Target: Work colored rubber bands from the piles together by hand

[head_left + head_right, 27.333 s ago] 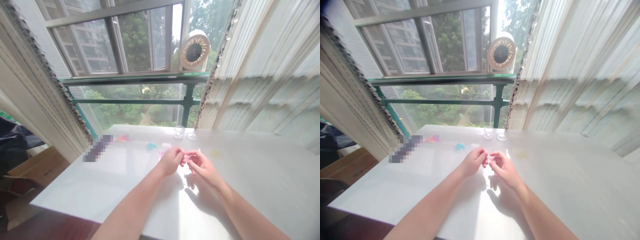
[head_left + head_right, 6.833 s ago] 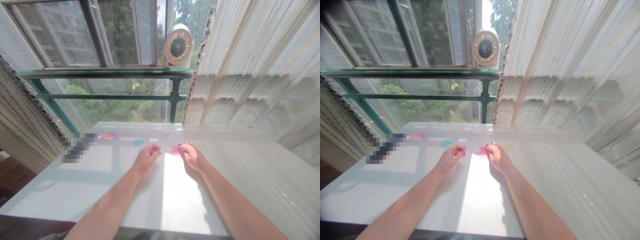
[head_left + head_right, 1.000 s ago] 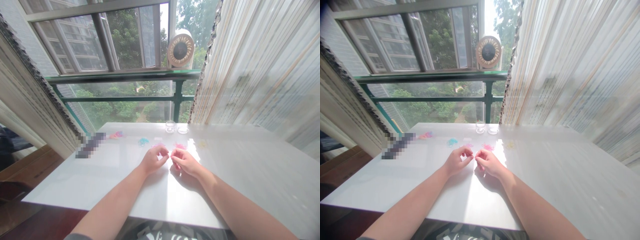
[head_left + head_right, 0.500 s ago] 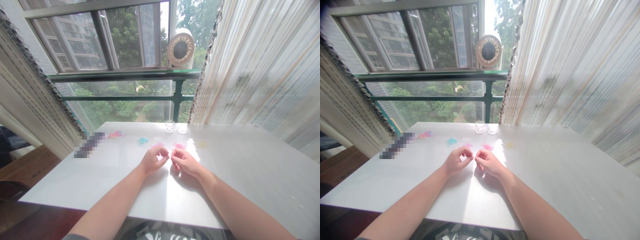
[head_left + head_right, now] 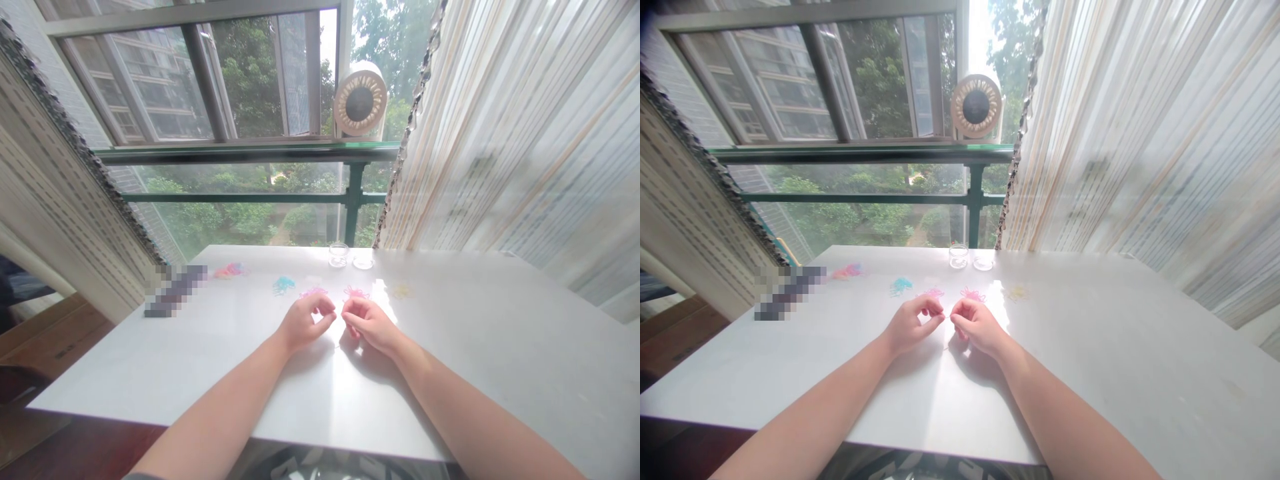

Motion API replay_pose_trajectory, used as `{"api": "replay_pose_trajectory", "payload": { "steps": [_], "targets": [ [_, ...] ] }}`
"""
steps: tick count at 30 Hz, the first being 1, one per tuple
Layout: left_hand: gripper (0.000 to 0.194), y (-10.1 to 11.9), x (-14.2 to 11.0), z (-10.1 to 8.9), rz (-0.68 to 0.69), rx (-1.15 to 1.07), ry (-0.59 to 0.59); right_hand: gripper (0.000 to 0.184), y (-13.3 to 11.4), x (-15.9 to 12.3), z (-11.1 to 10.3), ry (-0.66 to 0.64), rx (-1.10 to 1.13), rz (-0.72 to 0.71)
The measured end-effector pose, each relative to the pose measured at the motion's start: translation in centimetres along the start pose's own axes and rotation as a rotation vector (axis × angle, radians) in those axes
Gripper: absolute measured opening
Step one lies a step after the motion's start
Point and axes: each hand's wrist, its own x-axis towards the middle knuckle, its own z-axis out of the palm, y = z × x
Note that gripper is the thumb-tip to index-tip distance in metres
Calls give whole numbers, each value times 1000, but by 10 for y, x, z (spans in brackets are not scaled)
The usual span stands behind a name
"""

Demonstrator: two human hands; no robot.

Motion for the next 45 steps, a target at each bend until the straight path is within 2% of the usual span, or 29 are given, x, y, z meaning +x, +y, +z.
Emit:
{"api": "replay_pose_trajectory", "payload": {
  "steps": [26, 33, 45],
  "targets": [
    [8, -3, 2, -1, -54, -8, 4, 11, 0, 1, -4, 47, -104, -24],
    [7, -2, 2, 0, -59, -9, 18, 12, -3, 0, -2, 48, -126, 25],
    [8, 0, 2, -1, -78, -1, 6, 8, -3, -1, -3, 106, -176, -37]
  ]
}}
